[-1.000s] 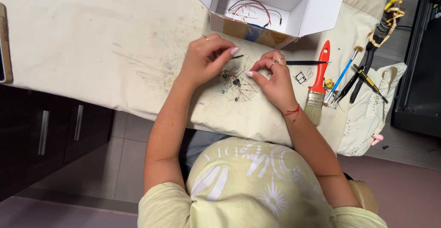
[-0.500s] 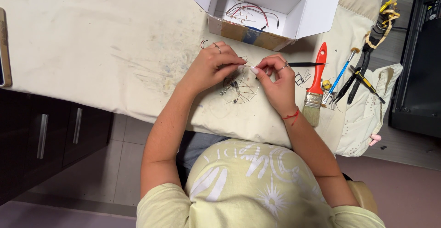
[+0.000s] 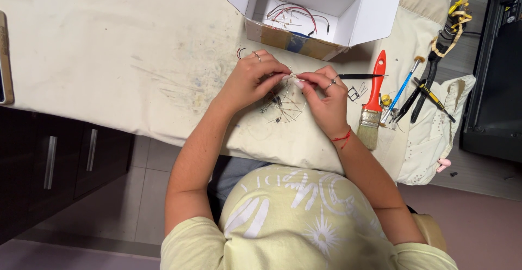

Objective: Packing small electronic components and wires into a cardboard box on a repair bench.

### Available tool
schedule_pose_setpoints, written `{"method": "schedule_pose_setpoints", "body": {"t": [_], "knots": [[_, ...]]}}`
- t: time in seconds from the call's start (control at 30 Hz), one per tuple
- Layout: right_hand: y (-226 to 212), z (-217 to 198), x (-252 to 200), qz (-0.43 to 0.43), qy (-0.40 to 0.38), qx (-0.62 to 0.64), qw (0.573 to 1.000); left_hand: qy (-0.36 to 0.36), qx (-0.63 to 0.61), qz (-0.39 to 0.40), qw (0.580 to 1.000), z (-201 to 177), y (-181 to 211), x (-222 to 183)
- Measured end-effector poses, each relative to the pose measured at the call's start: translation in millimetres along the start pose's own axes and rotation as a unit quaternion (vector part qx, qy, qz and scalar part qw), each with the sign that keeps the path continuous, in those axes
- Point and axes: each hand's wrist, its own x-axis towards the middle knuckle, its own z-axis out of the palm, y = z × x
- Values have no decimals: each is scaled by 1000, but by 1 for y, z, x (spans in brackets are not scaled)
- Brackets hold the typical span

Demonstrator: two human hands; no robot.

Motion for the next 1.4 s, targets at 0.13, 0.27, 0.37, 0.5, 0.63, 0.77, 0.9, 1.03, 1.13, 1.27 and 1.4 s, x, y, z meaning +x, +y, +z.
{"method": "schedule_pose_setpoints", "body": {"t": [0.13, 0.27, 0.37, 0.5, 0.63, 0.77, 0.9, 1.03, 1.13, 1.27, 1.4], "knots": [[2, 3, -2, -21, 2, 0, 1000, -4, -21, -4, 1000, 0, 4, 1], [3, 1, -4, -29, 18, -6, 999, -15, -66, -19, 998, -2, 11, 2], [6, 1, -4, -35, 21, -11, 999, -28, -104, -35, 994, -6, 12, 4], [3, -1, -4, -42, 2, 3, 999, -54, -126, -47, 989, -13, 15, 4], [5, -2, -5, -42, -13, 17, 999, -66, -149, -59, 985, -14, 11, 2], [7, -3, -4, -38, -20, 31, 999, -76, -156, -59, 983, -15, 11, 2], [5, -2, -4, -35, -19, 36, 999, -64, -155, -68, 984, -14, 15, 3], [4, -2, -3, -36, -19, 34, 999, -42, -148, -68, 986, -17, 16, 5], [1, -2, -4, -37, -17, 35, 999, -36, -147, -72, 986, -17, 17, 5], [-1, -2, -5, -49, -16, 45, 998, -22, -141, -75, 987, -18, 17, 6], [-1, 0, -5, -79, -2, 59, 995, -8, -144, -68, 987, -18, 17, 6]]}}
